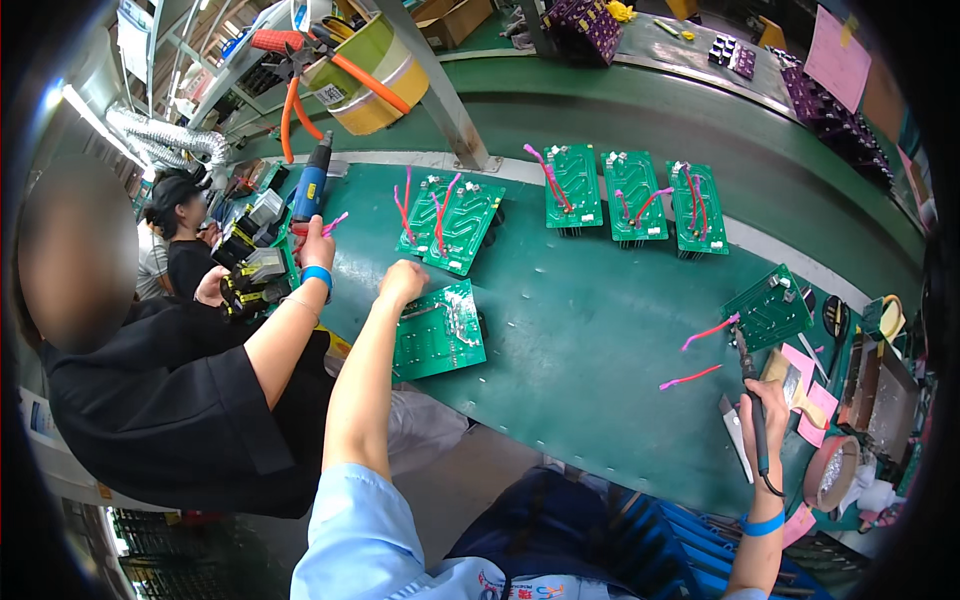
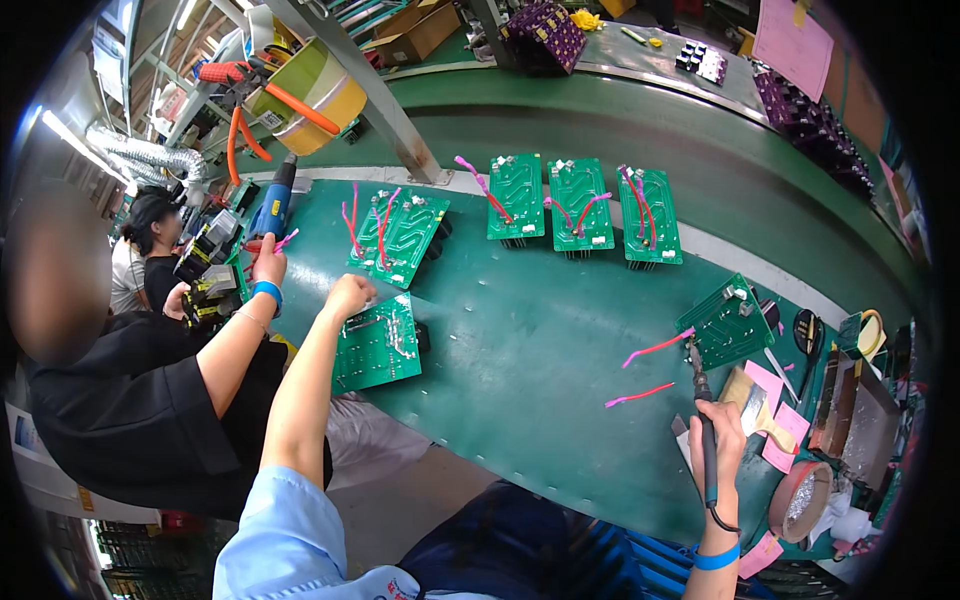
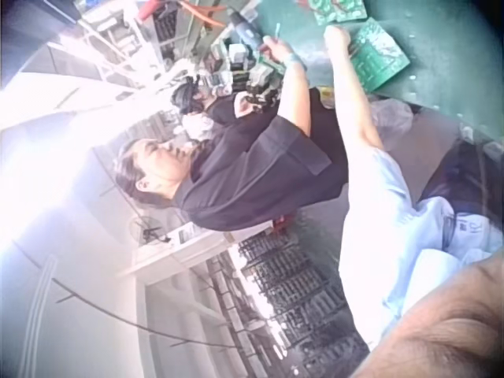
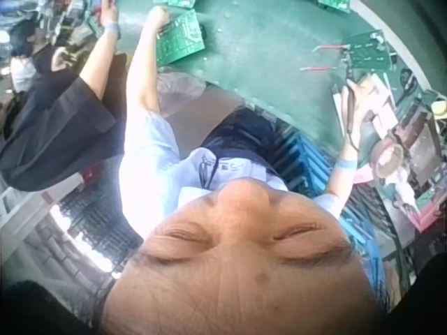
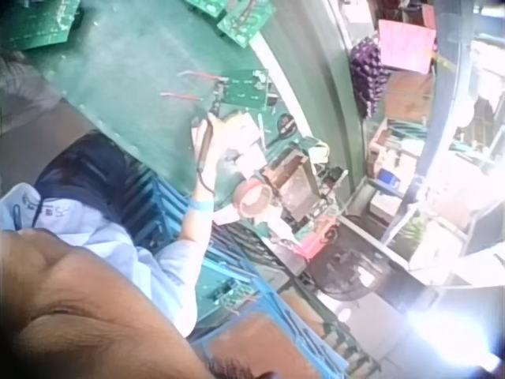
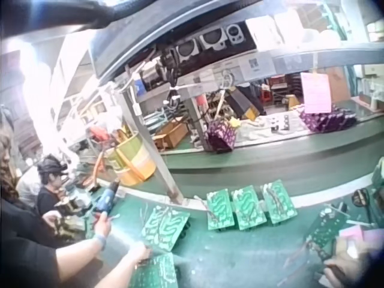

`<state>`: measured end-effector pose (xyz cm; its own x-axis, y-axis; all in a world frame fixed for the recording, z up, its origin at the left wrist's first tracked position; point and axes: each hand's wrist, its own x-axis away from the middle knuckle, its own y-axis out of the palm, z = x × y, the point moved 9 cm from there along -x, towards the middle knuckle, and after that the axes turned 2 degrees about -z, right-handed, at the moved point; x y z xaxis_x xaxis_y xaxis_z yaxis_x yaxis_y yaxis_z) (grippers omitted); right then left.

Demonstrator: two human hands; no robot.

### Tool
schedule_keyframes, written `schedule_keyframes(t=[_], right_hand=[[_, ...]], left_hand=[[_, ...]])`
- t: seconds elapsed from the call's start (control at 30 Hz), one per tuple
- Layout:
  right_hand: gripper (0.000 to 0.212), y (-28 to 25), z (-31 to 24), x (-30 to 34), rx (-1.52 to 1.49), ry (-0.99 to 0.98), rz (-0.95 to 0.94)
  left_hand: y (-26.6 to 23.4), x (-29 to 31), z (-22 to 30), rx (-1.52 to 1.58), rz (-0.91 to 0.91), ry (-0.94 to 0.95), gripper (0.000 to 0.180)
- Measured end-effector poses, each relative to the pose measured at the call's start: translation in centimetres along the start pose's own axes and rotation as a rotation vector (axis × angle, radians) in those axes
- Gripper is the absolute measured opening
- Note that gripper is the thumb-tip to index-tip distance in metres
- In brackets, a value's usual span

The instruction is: The person solders components and wires onto circuit boards using a soldering iron, attaches wires by hand, and positions the circuit boards on the workbench.

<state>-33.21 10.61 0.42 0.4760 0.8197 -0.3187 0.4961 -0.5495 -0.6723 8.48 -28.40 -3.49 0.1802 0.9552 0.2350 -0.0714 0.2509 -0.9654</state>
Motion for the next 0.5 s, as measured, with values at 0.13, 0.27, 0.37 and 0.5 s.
schedule_keyframes(t=[0.13, 0.27, 0.37, 0.5], right_hand=[[0.022, 0.1, 0.0, 0.0, 0.015, -0.003, -0.012], [0.021, 0.0, -0.1, 0.0, 0.006, -0.013, -0.003], [0.021, 0.1, -0.3, 0.0, -0.005, -0.021, -0.016], [0.021, 0.1, -0.4, -0.1, -0.010, -0.027, -0.022]], left_hand=[[-6.0, 3.7, -0.4, 0.013, 0.507, -0.095, 0.013], [-11.7, 13.7, 6.2, 0.339, 0.783, 0.302, 0.009], [-9.6, 20.6, 12.1, 0.726, 0.382, 0.569, 0.016], [-5.1, 25.8, 21.1, 0.556, 0.163, 1.059, 0.012]])
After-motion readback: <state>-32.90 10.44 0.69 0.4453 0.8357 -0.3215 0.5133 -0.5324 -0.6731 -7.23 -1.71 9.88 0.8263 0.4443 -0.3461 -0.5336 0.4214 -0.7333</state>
